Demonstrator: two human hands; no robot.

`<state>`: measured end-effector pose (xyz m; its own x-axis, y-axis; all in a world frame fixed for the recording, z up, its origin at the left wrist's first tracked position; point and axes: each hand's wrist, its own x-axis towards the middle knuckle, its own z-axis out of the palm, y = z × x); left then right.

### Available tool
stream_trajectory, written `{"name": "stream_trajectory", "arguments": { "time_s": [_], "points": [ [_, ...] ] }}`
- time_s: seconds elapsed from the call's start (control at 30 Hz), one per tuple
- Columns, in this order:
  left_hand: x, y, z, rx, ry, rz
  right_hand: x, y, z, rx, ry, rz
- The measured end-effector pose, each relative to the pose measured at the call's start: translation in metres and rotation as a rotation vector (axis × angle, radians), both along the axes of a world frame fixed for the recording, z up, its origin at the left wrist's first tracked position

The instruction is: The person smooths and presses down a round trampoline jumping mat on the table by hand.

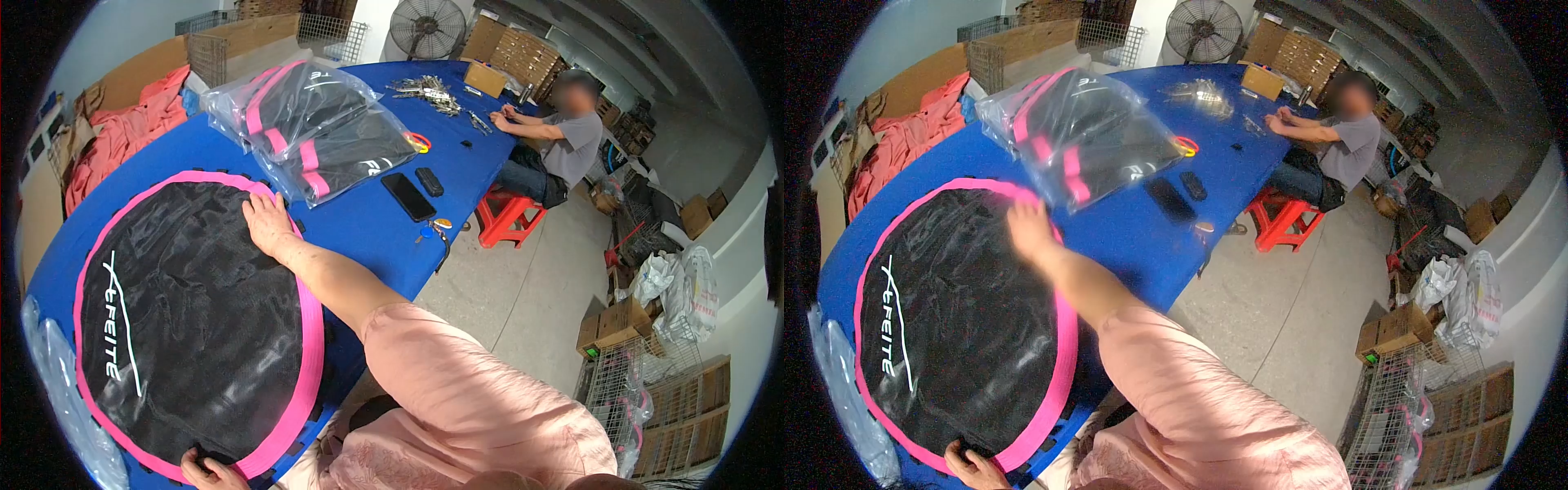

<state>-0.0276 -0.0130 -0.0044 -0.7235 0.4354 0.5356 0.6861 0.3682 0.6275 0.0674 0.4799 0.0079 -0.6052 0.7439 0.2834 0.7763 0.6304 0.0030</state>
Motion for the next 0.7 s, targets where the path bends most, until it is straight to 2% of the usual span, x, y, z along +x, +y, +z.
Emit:
{"name": "stream_trajectory", "arguments": {
  "time_s": [0.1,0.13,0.2,0.33,0.47,0.7],
  "points": [
    [0.008,0.010,0.014,0.011,0.103,0.063,0.001,0.000,-0.001,0.052,0.007,0.002],
    [-0.018,-0.010,-0.032,-0.038,0.095,0.025,0.003,0.000,0.001,0.027,0.008,0.015],
    [-0.010,-0.007,-0.021,-0.049,0.010,0.038,0.001,0.009,-0.015,0.105,0.056,0.036],
    [0.002,0.002,-0.008,-0.013,-0.016,0.074,0.011,0.007,0.007,0.100,0.004,0.051],
    [0.003,0.000,-0.002,-0.082,-0.012,0.067,0.008,0.026,-0.003,0.179,0.054,0.030],
    [0.009,0.007,0.008,-0.061,-0.027,0.082,-0.019,0.047,-0.001,0.123,-0.010,-0.003]
  ]
}}
